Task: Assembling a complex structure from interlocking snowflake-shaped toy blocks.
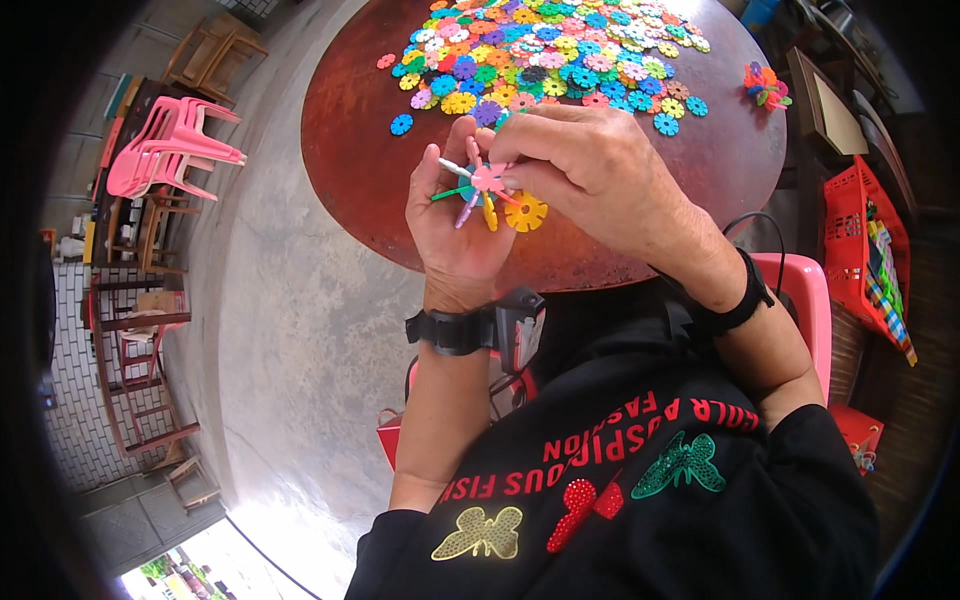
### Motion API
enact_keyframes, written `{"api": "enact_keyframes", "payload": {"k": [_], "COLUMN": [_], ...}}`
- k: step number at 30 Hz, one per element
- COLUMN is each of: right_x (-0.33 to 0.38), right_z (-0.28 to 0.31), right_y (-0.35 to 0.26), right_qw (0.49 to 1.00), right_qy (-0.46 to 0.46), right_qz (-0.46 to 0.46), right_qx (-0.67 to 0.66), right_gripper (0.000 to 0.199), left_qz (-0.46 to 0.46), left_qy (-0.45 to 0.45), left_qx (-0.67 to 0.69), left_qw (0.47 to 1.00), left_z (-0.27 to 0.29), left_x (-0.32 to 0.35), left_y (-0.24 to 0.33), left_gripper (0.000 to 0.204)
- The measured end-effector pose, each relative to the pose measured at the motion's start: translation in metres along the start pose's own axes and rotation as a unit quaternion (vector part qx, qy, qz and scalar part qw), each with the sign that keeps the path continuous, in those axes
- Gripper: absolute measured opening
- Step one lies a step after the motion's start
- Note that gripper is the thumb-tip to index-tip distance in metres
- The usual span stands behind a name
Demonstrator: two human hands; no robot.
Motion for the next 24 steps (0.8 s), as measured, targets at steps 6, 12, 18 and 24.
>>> {"api": "enact_keyframes", "payload": {"k": [6, 12, 18, 24], "right_x": [0.000, 0.001, 0.002, 0.004], "right_z": [-0.007, -0.009, -0.008, -0.015], "right_y": [-0.001, 0.000, -0.003, 0.002], "right_qw": [0.999, 1.000, 0.999, 0.999], "right_qy": [-0.033, -0.020, -0.029, -0.041], "right_qz": [-0.018, -0.008, -0.013, -0.005], "right_qx": [-0.005, -0.010, 0.011, 0.006], "right_gripper": [0.008, 0.010, 0.011, 0.011], "left_qz": [-0.001, -0.007, -0.006, -0.003], "left_qy": [0.019, 0.056, 0.049, 0.050], "left_qx": [0.003, 0.000, 0.024, 0.025], "left_qw": [1.000, 0.998, 0.998, 0.998], "left_z": [-0.006, -0.006, -0.001, 0.005], "left_x": [0.002, 0.003, 0.001, -0.001], "left_y": [0.001, 0.003, 0.003, 0.002], "left_gripper": [0.034, 0.032, 0.033, 0.033]}}
Point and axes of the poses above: each hand's wrist, its own x-axis away from the middle knuckle, its own z-axis out of the back of the hand, y = z × x, the point moved 7 cm from there along -x, towards the middle knuckle, and after that the axes turned 11 degrees about -x, right-handed, at the moved point
